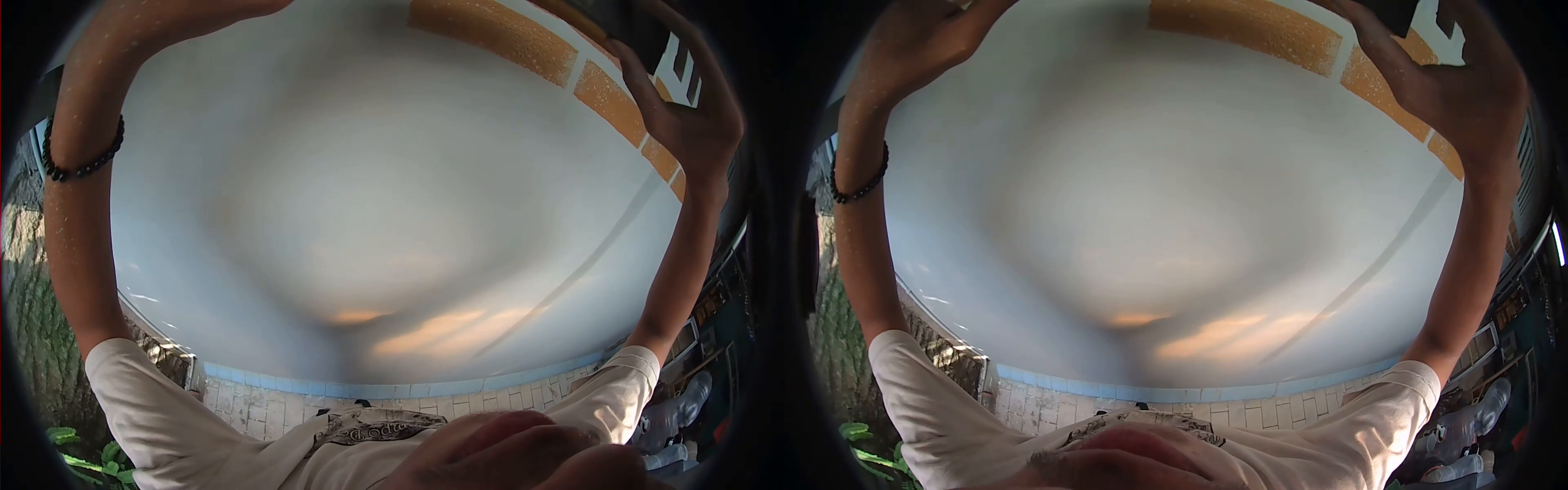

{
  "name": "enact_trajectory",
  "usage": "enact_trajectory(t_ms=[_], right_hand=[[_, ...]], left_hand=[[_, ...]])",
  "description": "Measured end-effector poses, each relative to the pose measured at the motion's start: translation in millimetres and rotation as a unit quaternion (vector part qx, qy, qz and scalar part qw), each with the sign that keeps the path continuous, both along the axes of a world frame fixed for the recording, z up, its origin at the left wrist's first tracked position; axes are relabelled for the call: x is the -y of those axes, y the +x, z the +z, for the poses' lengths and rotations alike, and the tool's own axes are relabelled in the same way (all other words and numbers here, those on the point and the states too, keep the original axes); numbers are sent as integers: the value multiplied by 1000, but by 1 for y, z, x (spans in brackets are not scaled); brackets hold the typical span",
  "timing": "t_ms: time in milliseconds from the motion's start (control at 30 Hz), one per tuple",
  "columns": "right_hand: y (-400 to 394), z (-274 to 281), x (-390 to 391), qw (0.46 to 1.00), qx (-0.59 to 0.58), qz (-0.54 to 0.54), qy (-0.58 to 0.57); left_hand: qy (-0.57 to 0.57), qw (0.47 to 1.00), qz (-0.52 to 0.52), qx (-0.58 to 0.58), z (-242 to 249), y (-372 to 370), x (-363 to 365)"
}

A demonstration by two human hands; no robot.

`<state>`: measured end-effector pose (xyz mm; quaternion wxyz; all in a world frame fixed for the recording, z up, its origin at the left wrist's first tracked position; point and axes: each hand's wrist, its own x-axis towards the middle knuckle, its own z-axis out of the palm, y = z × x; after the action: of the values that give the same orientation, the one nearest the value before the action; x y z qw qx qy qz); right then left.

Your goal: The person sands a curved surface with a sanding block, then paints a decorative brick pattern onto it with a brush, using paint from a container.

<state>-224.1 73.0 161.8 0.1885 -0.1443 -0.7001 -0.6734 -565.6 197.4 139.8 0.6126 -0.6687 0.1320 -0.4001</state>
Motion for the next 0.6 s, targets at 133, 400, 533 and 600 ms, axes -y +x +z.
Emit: enact_trajectory(t_ms=[133, 400, 533, 600], right_hand=[[-39, 5, -18, 999, 31, 15, 5], [-104, -15, -110, 972, -18, 232, 24], [-129, -57, -138, 935, -149, 316, -57], [-137, -68, -140, 929, -177, 312, -93]], left_hand=[[-11, 996, 87, 34, -11, -38, 8], [-143, 974, 139, 109, -47, -117, -15], [-202, 966, 109, 123, -61, -133, -31], [-222, 958, 120, 132, -65, -142, -42]])
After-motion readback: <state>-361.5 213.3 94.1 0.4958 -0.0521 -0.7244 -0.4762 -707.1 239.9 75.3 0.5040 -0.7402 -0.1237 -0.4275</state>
